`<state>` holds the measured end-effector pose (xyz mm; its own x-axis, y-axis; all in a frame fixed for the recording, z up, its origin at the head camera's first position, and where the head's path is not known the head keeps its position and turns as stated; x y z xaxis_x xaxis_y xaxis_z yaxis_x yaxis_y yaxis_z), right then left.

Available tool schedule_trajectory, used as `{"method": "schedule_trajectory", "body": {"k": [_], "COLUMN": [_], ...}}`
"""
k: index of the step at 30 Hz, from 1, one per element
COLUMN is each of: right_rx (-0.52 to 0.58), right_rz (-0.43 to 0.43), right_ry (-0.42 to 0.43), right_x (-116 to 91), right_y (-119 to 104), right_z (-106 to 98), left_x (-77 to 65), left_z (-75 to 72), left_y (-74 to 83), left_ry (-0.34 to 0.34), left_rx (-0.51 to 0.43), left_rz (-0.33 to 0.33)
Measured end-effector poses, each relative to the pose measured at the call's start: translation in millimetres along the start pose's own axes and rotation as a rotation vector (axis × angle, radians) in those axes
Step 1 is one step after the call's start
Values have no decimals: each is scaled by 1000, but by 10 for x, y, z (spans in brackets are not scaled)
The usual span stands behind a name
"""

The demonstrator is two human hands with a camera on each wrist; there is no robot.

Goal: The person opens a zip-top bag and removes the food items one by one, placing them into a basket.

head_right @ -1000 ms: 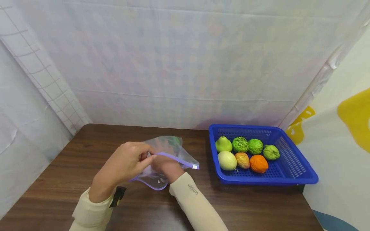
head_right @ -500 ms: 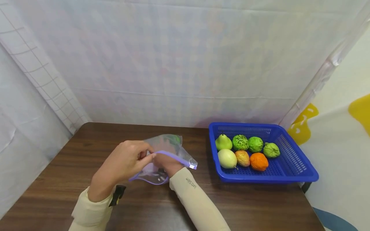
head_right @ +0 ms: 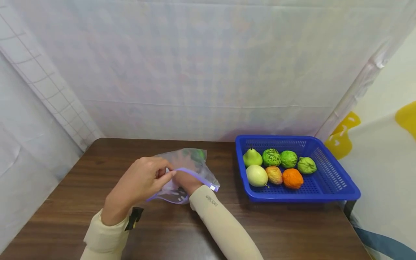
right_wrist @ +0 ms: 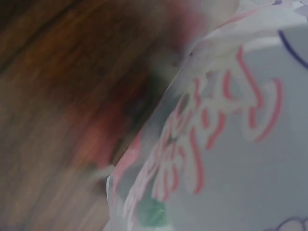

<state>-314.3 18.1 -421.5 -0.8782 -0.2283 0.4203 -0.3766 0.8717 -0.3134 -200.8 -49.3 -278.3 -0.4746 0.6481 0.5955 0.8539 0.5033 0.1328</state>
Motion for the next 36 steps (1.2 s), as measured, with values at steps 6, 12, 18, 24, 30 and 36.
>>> {"method": "schedule_trajectory", "body": {"k": [6,12,18,24,30,36], "right_rx": [-91,-210,-303,-227,-143,-210], "right_rz": [-27,100,111,189,203,240], "right_ry": [34,-148,-243,-255,-366,-722], "right_x": [2,183,190,54,-71,-257], "right_y": [9,67,27,-20,-176,-239], "right_z": [14,114,157,-18,-178,-75], "left_x": [1,1,-6,-13,-4,-7], "left_z": [7,13,18,19,10,3], "left_y": [0,-11,-20,-22,-25,-37], "left_ry": [1,-8,-12,-9,1,-7], "left_rx": [-1,4,11,14,15,10], "left_rz": [1,-1,-6,1,6,-9]}}
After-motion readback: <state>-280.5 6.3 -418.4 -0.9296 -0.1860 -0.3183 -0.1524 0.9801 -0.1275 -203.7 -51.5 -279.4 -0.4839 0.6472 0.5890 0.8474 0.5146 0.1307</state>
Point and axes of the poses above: each hand's wrist, its own x-axis towards the middle knuckle, its own z-axis out of the palm, y = z × x, the point moved 8 cm from there along x, towards the middle knuckle, and after that the axes turned 15 degrees about z, right-handed, at the moved point
